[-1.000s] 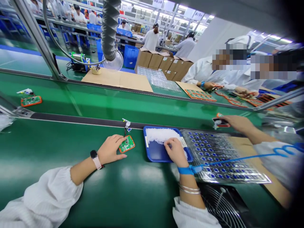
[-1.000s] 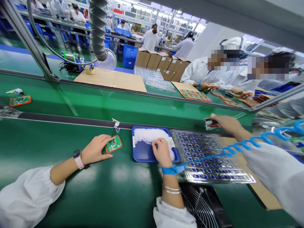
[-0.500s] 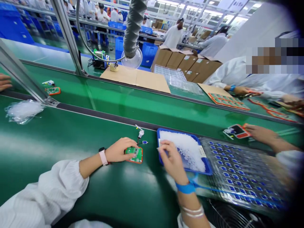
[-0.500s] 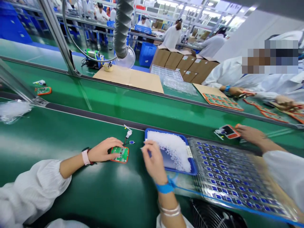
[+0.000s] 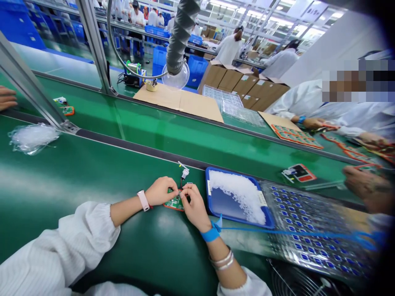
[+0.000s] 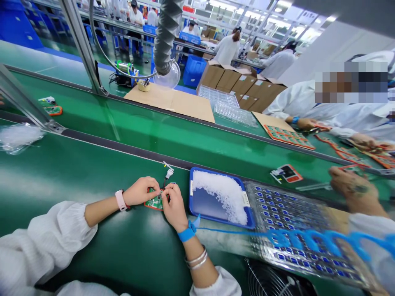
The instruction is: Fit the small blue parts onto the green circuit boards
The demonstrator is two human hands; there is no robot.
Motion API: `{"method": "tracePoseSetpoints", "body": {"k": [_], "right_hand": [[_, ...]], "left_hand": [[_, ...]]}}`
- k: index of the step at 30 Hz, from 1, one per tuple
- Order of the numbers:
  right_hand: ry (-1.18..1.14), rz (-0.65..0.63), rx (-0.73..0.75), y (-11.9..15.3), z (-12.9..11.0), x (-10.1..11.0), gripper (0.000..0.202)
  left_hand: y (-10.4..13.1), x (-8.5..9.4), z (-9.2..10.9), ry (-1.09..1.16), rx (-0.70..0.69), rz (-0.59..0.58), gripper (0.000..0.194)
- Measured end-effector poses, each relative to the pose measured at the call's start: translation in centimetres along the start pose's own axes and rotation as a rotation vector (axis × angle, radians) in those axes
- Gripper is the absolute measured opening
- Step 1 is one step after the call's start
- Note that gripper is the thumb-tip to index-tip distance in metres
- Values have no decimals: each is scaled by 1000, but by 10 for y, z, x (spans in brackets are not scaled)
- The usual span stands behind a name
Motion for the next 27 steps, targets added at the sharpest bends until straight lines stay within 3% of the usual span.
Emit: {"method": "tracePoseSetpoints", "body": {"k": [6,10,12,15,19,22,27], "right_hand": [[0,-25,-53,-3,3,-5,15],[31,12,-37,-3,-6,4,15],[96,83,15,-2,-7,24,15],[270,238,33,5,13,78,14],[546,354,-153,22,64,147,17],[602,305,-197,28,86,162,19],[609,259,-176,26,87,151,20]], "left_hand": [[-9,2,0,-73,109,-80,12],[-4,5,-5,-40,-13,-53,6],[-1,5,-8,-67,-92,-47,9],[2,2,-11,-147,-160,-75,11],[1,1,-11,-180,-163,-88,10],[0,1,-10,-186,-156,-107,10],[0,2,-8,-192,-163,-114,10]]}}
Point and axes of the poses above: each hand's wrist, its own y-axis away from the middle knuckle, its own x-axis out of the back of the hand, z = x × y, the point moved 3 cm from there along -y, towards the middle knuckle, and after that the axes turned 5 degrees about x, right-handed, at the moved point
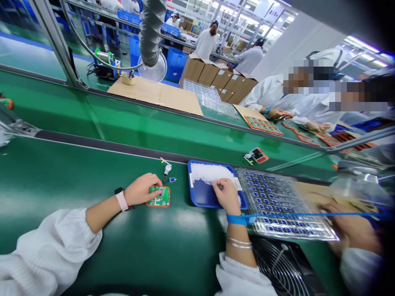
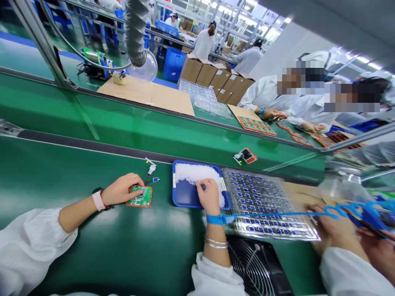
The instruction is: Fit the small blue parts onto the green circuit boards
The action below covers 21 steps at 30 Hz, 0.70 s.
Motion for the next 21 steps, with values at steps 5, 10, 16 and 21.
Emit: {"method": "tracePoseSetpoints", "body": {"k": [5,10,16,21], "right_hand": [[18,-50,39,0,1,-2,19],[-15,-6,68,-1,-20,5,16],[-482,-74,199,17,-131,-25,14],[-610,-135,167,32,-165,-64,14]], "left_hand": [[0,-1,-1,1,-2,7,9],[0,-1,-2,36,15,48,12],[0,3,4,278,-3,93,12],[-1,2,6,324,-11,107,12]]}}
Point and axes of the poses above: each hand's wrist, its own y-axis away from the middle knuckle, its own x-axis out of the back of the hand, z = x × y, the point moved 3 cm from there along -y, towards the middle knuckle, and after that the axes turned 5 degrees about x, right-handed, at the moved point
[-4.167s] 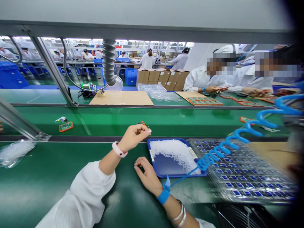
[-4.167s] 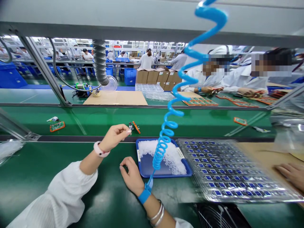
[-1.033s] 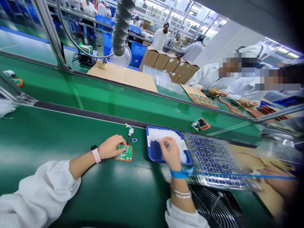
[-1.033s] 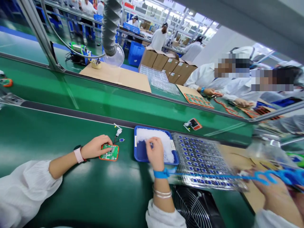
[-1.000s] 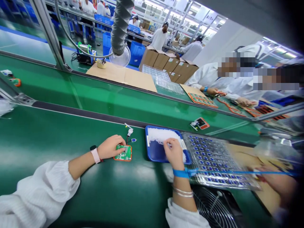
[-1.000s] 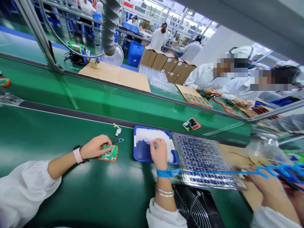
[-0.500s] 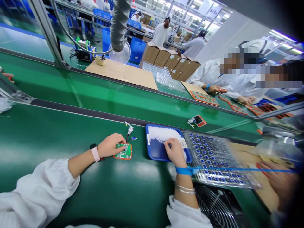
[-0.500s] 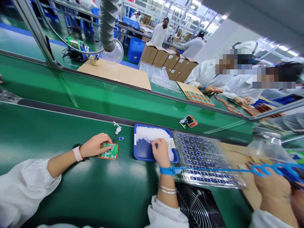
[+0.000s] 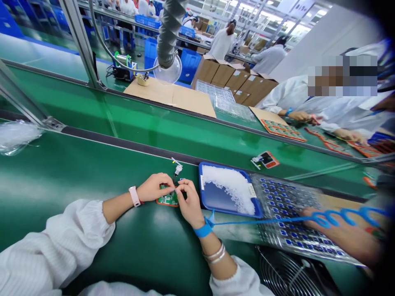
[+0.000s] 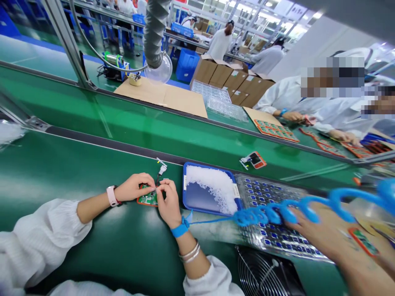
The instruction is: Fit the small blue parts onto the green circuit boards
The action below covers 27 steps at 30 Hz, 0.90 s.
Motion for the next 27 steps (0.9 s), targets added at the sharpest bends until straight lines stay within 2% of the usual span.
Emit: {"method": "tracePoseSetpoints", "body": {"k": [7,13,16,19,20,23,24,25,27], "right_hand": [[12,-70,-18,-1,11,-3,13],[-9,-106,-49,-6,16,-5,15],[-11,-111,-72,-6,19,-6,14],[-18,-85,-75,-4,15,-4,14],[-17,-63,-61,-4,11,-2,14],[26,21,0,-6,2,20,14],[60,55,16,-7,2,33,14],[103,91,24,-7,5,48,14],[208,173,10,-8,21,84,14]], "left_hand": [[1,-2,-3,-145,78,-4,10],[-6,-3,-2,-221,204,-18,12],[-8,-2,-2,-211,222,-28,12],[0,2,-3,-244,212,36,11],[4,3,-3,-269,173,33,19],[19,1,-1,-370,-13,-86,65],[23,1,0,-404,-48,-131,74],[25,2,0,-427,-53,-153,76],[23,7,1,-390,25,-151,73]]}}
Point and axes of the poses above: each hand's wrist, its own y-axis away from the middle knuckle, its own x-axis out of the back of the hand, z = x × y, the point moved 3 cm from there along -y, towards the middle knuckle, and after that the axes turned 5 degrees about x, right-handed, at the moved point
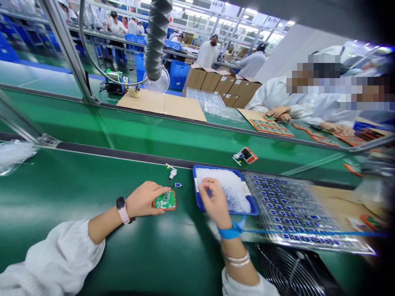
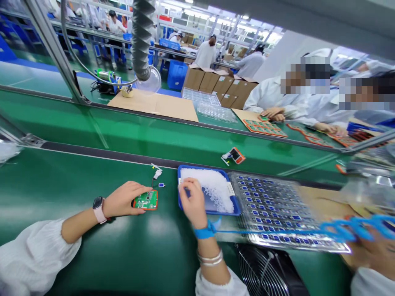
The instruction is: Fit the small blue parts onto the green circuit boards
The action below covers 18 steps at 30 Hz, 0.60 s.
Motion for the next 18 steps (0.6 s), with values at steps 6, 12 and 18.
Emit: {"method": "tracePoseSetpoints", "body": {"k": [6,12,18], "right_hand": [[369,80,-166,3,91,64,21],[440,28,-95,7,101,60,16],[451,-5,-96,5,97,60,14]], "left_hand": [[-57,37,-17,1003,305,40,55],[-108,87,-78,809,339,755,67],[-103,93,-127,-152,253,557,66]]}}
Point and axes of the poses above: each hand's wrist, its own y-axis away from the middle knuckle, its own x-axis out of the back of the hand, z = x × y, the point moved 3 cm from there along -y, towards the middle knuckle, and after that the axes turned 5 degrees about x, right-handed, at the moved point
